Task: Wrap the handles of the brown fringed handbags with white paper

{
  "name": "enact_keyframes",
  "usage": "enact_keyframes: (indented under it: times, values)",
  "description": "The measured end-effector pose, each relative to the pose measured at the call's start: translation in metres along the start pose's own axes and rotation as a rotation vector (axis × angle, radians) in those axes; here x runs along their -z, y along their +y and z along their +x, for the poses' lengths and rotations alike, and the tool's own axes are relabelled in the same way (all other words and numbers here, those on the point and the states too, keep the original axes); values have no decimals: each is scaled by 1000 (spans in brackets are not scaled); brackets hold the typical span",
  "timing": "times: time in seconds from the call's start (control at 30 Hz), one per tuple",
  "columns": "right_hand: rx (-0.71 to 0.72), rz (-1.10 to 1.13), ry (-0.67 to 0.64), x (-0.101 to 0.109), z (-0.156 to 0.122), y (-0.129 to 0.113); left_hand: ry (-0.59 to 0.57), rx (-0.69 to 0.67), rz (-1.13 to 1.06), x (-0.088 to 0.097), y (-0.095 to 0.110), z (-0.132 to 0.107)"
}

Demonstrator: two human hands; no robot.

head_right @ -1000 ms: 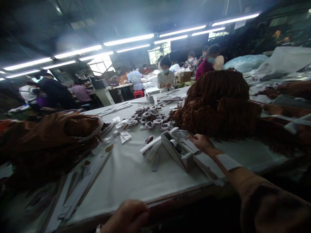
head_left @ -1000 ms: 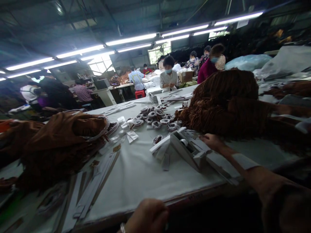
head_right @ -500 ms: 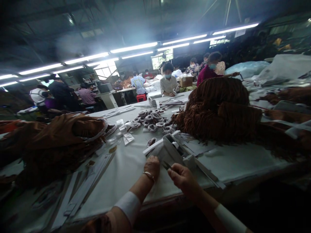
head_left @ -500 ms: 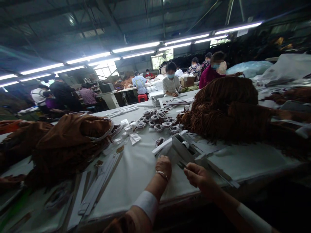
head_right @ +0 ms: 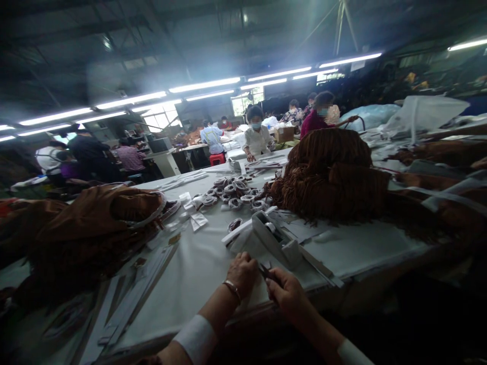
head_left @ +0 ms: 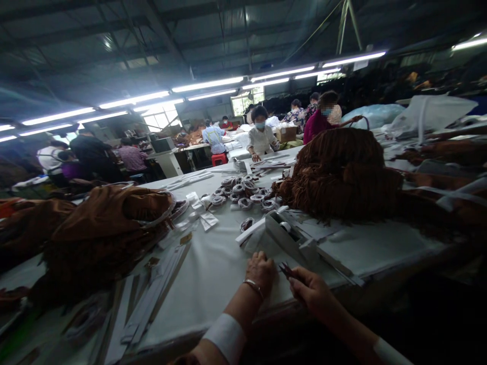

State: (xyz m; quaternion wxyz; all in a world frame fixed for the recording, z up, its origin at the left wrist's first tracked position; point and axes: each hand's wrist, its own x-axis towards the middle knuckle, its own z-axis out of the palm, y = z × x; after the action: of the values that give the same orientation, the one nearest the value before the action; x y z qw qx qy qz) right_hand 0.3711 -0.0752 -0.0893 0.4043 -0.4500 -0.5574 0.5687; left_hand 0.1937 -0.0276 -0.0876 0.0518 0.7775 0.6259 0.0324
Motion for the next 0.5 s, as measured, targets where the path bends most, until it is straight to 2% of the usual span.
enact_keyframes:
  times: [0.17,0.27,0.4,0.5]
  values:
    - [-51,78,90,8,-9,13,11,-64,-31,-4,1,-12]
    - [-115,136,129,10,-13,15,34,-44,-46,-6,1,-22]
    - [-171,180,158,7,-19,7,82,17,-57,-3,0,-43]
    - [-210,204,127,-3,-22,-3,198,-18,-43,2,-2,-66]
